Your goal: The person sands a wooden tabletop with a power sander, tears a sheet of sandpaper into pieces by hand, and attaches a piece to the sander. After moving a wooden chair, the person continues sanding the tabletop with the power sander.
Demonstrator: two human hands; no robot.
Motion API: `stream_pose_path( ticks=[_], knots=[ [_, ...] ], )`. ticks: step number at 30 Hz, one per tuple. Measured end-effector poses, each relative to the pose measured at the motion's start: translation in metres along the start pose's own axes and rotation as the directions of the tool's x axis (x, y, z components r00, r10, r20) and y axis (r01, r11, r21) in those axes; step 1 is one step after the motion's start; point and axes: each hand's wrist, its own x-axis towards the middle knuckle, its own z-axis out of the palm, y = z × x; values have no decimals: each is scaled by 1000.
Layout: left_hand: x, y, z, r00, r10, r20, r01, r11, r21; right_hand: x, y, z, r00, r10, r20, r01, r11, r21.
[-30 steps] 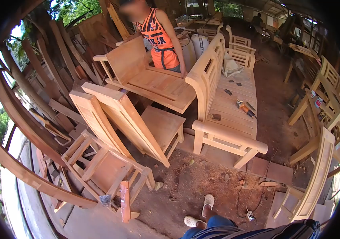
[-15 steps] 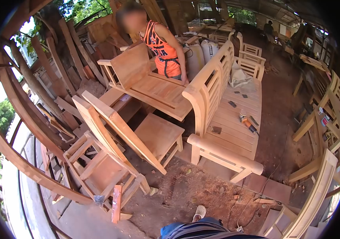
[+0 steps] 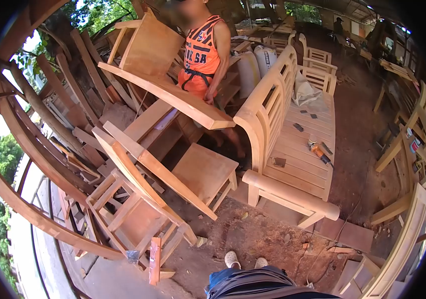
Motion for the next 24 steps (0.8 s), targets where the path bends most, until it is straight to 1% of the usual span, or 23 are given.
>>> stream_pose_path(
  ticks=[6,9,10,11,13,15,16,17,18,19,20,21,22,23,24],
  knots=[
    [-4,12,-19,997,-23,77,19,998,57,-32,-10,1,1000,-24,-10,23,998,-52],
    [-7,17,-28,990,-74,122,63,994,92,-61,-16,-7,999,-31,28,34,989,-141],
    [-9,19,-31,984,-103,144,87,990,114,-78,-22,-11,998,-28,55,38,979,-198],
    [-13,22,-35,976,-136,167,113,984,140,-99,-33,-17,995,-11,101,40,955,-295],
    [-25,29,-44,949,-226,221,179,961,212,-139,-63,-32,979,17,205,97,843,-530],
    [-37,42,-57,897,-346,276,244,906,346,-169,-99,-61,970,-179,162,241,682,-691],
    [-39,50,-63,879,-389,274,245,864,440,-176,-120,-78,940,-335,67,289,673,-681],
    [-39,64,-68,900,-363,243,195,831,520,-157,-145,-101,737,-650,-184,586,751,-305],
    [-33,77,-76,951,-244,192,84,799,596,-140,-180,-125,633,-687,-358,729,684,-26],
    [-12,101,-88,985,74,154,-158,739,655,-164,-230,-138,540,-705,-460,829,540,145],
    [-15,142,-88,932,347,104,-351,794,496,-163,-254,-158,290,-815,-502,924,375,-73],
    [-16,173,-97,639,727,250,-769,596,231,-180,-284,-163,211,-820,-533,946,309,-100],
    [-29,219,-96,578,783,231,-782,612,-115,-199,-310,-160,136,-815,-563,961,247,-126],
    [-80,263,-72,472,867,162,-878,444,180,-205,-327,-159,167,-816,-553,974,225,-38],
    [-109,288,-59,392,913,111,-906,363,217,-210,-340,-160,196,-819,-539,978,203,48]
  ],
)
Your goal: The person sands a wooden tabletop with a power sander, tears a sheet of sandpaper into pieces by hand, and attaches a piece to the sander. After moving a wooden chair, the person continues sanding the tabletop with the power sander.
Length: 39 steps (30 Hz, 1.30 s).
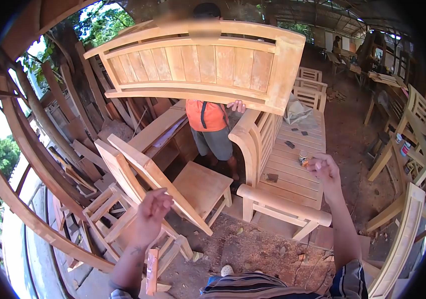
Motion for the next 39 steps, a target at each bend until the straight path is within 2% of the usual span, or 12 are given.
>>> stream_pose_path(
  ticks=[1,4,7,10,16,20,23,27,31,32,36,39],
  knots=[
    [6,24,4,995,79,-67,-76,996,47,2,-5,4,999,29,21,-30,996,80],
    [13,65,4,968,251,8,-247,944,219,11,9,17,995,81,55,-90,977,192],
    [16,86,2,963,268,-9,-243,888,389,8,34,26,987,154,35,-156,922,353],
    [15,100,-4,960,278,-33,-237,870,433,-12,45,35,975,218,33,-207,856,473],
    [5,134,6,960,265,-91,-163,793,587,-67,120,65,901,421,104,-356,581,732],
    [5,156,21,945,292,-146,-120,728,675,-90,141,85,862,476,176,-415,461,785],
    [16,176,28,939,336,79,-225,423,878,-93,151,93,846,494,203,-433,411,803],
    [32,200,55,897,429,112,-248,276,929,-90,139,101,845,473,251,-457,393,798],
    [50,214,67,863,467,190,-311,196,930,-97,140,104,812,503,296,-500,336,799],
    [52,217,73,891,435,131,-258,248,934,-99,142,104,810,506,297,-502,334,798],
    [70,221,78,844,481,239,-331,115,937,-104,146,92,785,564,255,-482,297,825],
    [82,224,79,832,494,253,-350,112,930,-100,152,76,785,582,211,-436,278,856]
  ],
)
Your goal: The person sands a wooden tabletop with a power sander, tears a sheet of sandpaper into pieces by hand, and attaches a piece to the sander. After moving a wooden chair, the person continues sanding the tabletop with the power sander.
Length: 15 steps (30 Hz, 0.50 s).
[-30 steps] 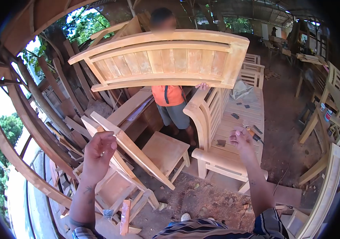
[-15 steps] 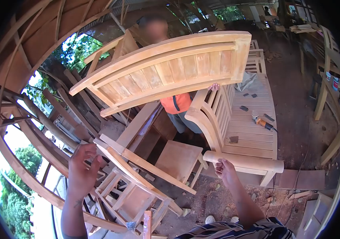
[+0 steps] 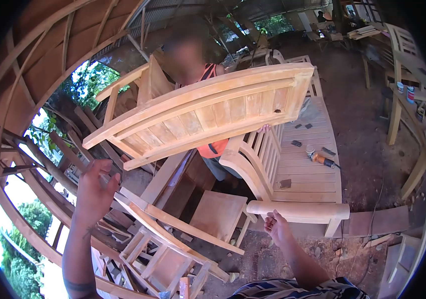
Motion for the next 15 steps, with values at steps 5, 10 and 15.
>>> stream_pose_path(
  ticks=[5,10,15],
  knots=[
    [19,8,2,999,-20,-28,21,999,30,-3,-12,-16,998,-55,-21,56,997,52],
    [34,19,1,995,-76,-58,76,997,1,1,-21,-21,998,-64,10,63,995,74],
    [47,8,7,996,-62,-59,66,995,79,12,-26,-22,998,-54,12,52,992,111]
  ],
)
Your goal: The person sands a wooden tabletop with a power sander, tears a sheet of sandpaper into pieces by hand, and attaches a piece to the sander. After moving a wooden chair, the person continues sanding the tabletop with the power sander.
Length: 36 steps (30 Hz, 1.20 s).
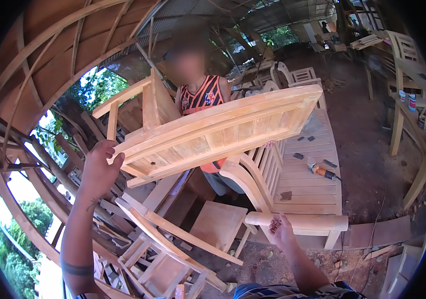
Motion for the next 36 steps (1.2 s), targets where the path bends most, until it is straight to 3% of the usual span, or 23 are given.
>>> stream_pose_path(
  ticks=[3,9,12,16,19,20,22,23,24,25,26,27,29,31,33,35,36],
  knots=[
    [10,-4,8,997,-67,29,67,998,15,13,2,1,1000,-18,11,17,998,62],
    [38,-31,28,998,-65,9,65,998,13,48,-1,12,996,-85,-14,86,989,120],
    [53,-46,39,995,-90,-38,89,996,-27,62,-9,27,990,-143,-5,143,988,51],
    [85,-89,69,957,-281,-63,272,954,-126,101,-7,48,971,-215,104,207,975,86],
    [128,-155,106,875,-484,2,473,855,-212,126,-10,91,989,-146,34,135,966,219],
    [133,-173,124,814,-577,-61,532,784,-320,131,-12,107,994,-109,-10,108,956,274],
    [144,-211,160,647,-746,-158,578,615,-536,134,-14,134,973,-205,103,155,919,362],
    [148,-245,181,542,-836,-82,581,443,-683,138,-10,143,957,-247,151,167,898,408],
    [135,-232,188,555,-828,87,553,289,-781,148,-9,151,902,-418,110,343,848,404],
    [129,-233,199,664,-708,240,475,152,-867,154,-6,156,813,-578,69,511,765,391],
    [124,-235,211,741,-552,382,445,-22,-895,143,0,156,800,-586,125,463,737,492],
    [113,-192,203,817,-539,208,307,100,-946,137,3,154,805,-590,62,506,738,447],
    [98,-153,189,827,-546,131,222,103,-969,140,16,129,772,-633,57,543,704,457],
    [86,-117,168,846,-533,5,-64,-111,-992,149,24,102,800,-596,64,524,747,409],
    [91,-80,146,810,-579,-92,-153,-58,-986,151,35,86,816,-578,18,516,741,429],
    [108,-86,134,752,-655,73,73,-27,-997,151,33,86,816,-577,-18,517,717,468],
    [120,-109,134,746,-659,93,113,-12,-993,151,31,87,830,-556,-45,510,723,466]
  ],
)
